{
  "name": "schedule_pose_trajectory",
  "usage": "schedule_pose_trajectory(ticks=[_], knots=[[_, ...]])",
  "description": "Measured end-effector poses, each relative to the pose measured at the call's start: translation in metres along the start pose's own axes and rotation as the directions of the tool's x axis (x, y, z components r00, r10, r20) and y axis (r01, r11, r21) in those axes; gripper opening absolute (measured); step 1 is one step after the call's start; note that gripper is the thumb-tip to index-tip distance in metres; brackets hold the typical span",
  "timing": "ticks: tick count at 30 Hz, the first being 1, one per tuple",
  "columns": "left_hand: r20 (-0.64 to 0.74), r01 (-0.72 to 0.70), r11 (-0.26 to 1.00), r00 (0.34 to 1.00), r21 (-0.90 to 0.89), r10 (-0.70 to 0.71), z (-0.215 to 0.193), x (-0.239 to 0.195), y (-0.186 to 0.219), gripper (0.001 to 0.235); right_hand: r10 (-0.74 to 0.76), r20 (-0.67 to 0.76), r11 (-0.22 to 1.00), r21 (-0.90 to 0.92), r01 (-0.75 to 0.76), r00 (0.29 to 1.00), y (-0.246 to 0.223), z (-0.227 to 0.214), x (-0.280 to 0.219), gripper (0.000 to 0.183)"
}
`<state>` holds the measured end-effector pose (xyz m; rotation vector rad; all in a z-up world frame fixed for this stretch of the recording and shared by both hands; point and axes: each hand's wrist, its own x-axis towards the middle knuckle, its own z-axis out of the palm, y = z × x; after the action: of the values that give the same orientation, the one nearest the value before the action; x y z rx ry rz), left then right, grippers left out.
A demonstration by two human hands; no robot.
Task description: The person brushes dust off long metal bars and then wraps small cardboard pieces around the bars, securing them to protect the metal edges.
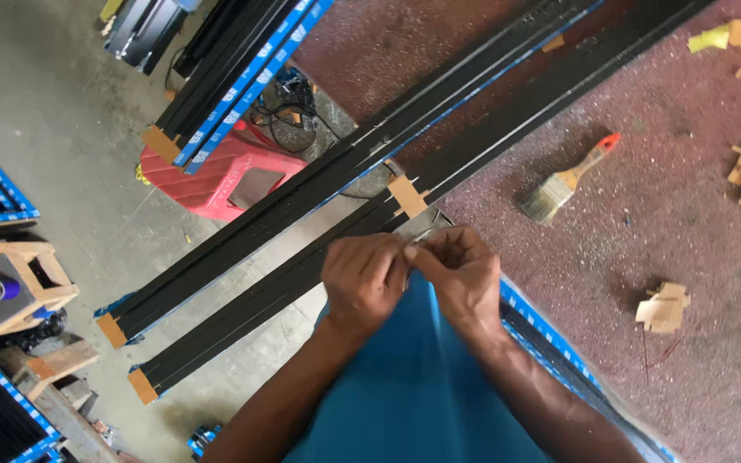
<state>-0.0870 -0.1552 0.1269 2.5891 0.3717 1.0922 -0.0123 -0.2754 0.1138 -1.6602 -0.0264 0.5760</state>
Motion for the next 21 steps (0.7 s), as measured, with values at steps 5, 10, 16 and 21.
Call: schedule_pose_trajectory(ticks=[5, 10, 16, 21], knots=[[0.005, -0.055, 0.998, 0.998, -0.041, 0.055, 0.011, -0.002, -0.018, 0.008, 0.013, -0.031, 0.997, 0.076, -0.01, 0.999, -0.006, 0.013, 0.014, 0.03], [0.042, -0.109, 0.977, 0.992, -0.182, 0.119, 0.031, 0.001, -0.053, 0.011, 0.077, -0.117, 0.987, 0.152, -0.059, 0.99, 0.011, 0.027, 0.034, 0.025], [0.234, 0.115, 0.965, 0.97, -0.235, -0.058, 0.038, 0.02, -0.104, 0.069, 0.184, -0.129, 0.972, 0.174, -0.16, 0.974, 0.013, 0.051, 0.066, 0.023], [0.294, 0.217, 0.96, 0.942, -0.174, -0.16, 0.067, 0.017, -0.142, 0.099, 0.201, -0.068, 0.977, 0.082, -0.196, 0.977, 0.026, 0.06, 0.107, 0.024]])
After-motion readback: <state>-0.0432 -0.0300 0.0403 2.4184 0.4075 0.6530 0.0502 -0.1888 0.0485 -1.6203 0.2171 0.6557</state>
